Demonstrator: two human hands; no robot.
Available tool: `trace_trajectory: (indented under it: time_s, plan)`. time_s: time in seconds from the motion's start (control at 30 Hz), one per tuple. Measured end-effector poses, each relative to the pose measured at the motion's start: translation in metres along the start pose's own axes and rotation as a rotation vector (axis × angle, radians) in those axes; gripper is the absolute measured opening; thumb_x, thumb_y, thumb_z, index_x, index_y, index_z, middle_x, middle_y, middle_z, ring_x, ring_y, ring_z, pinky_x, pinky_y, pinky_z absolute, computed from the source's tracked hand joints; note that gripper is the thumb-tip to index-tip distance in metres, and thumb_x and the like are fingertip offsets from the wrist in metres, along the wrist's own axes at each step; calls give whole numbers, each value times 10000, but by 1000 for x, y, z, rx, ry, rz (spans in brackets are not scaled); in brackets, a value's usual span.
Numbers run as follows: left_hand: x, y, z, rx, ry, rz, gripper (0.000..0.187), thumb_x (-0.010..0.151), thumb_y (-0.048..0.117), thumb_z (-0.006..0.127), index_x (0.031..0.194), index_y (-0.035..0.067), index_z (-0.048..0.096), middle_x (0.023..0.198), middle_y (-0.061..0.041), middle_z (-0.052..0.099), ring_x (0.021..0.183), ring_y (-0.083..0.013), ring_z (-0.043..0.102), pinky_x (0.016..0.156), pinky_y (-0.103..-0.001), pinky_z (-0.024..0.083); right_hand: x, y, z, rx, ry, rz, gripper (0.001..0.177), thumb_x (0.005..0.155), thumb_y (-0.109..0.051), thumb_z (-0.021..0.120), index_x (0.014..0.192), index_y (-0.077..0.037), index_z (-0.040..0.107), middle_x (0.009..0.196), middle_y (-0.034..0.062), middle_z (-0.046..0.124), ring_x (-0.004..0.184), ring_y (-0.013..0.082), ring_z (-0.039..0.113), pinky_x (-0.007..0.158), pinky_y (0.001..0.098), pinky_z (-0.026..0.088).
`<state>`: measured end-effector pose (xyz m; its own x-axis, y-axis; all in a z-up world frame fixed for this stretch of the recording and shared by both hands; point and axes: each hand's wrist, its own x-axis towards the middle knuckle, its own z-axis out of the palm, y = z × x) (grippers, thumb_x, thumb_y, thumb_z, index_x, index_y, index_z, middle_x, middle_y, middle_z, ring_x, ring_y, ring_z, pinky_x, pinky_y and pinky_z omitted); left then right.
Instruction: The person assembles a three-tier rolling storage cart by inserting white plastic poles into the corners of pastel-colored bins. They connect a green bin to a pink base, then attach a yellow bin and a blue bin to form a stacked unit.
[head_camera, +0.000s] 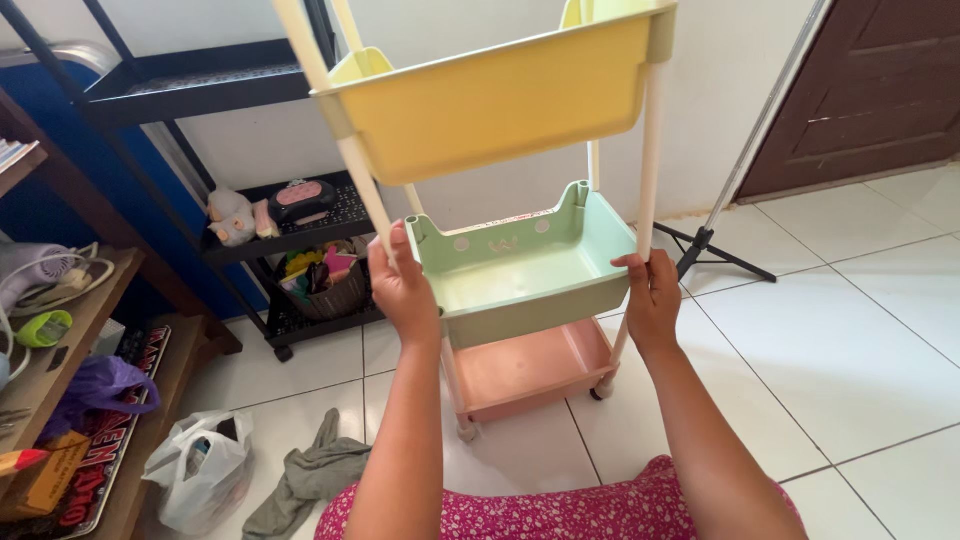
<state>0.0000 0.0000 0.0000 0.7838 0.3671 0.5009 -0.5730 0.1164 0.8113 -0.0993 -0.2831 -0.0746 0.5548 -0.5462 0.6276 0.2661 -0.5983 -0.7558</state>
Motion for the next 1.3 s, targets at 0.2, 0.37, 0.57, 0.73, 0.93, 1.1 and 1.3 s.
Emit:
trace_trajectory:
  time_s: [0.2, 0.37, 0.57, 0.73, 0.93, 1.1, 1.3]
  plan:
    - [4, 5, -2, -296, -41, -113, 399, 1016, 475, 638, 889, 102, 581, 649, 102, 366, 562, 10, 337, 486, -194, 246, 11, -49, -10, 61, -55, -157, 380, 1088, -423, 499, 1153, -93, 677, 1101, 39, 718, 940, 177, 596, 854, 324, 465]
    - [18, 25, 0, -365, -80, -114, 392, 999, 495, 646, 932, 112, 598, 594, 104, 350, 499, 7, 330, 435, -202, 220, 21, -72, -12, -111, 63, -365, 392, 1140, -423, 485, 1248, -93, 667, 1219, 38, 708, 1231, 247, 564, 1150, 422, 355]
    - [26, 82, 1, -391, -151, -102, 384, 989, 513, 643, 1037, 132, 648, 600, 99, 364, 480, 6, 346, 418, -210, 234, 35, -113, -28, 81, 30, -296, 503, 1132, -489, 445, 1343, -56, 590, 1264, 64, 712, 1248, 207, 604, 1126, 377, 383]
    - [20, 146, -5, -417, -225, -154, 394, 984, 506, 621, 1128, 141, 661, 590, 96, 358, 463, 11, 311, 408, -206, 214, 43, -138, -45, 263, 102, -355, 563, 1188, -507, 464, 1314, 33, 560, 1220, 178, 722, 1232, 242, 640, 1149, 367, 413]
    - [6, 184, -15, -412, -339, -173, 364, 1006, 476, 614, 1126, 134, 643, 576, 98, 350, 438, 7, 278, 383, -216, 189, 45, -174, -91, 513, 75, -109, 410, 1134, -368, 494, 1095, 6, 656, 968, 121, 745, 831, 193, 703, 791, 328, 505]
    - [-17, 188, -5, -444, -433, -282, 319, 1001, 452, 620, 1074, 142, 618, 549, 99, 362, 413, -4, 301, 355, -224, 193, 43, -208, -144, 306, 36, 96, 351, 1084, -295, 528, 1109, 11, 698, 797, 59, 666, 607, 111, 568, 513, 267, 429]
    - [-57, 187, 27, -491, -550, -432, 291, 1004, 443, 609, 1067, 161, 579, 553, 99, 361, 417, -12, 314, 341, -228, 201, 30, -223, -218, 77, 46, 192, 381, 1098, -364, 485, 1088, -2, 604, 626, -74, 408, 493, 29, 333, 421, 240, 227]
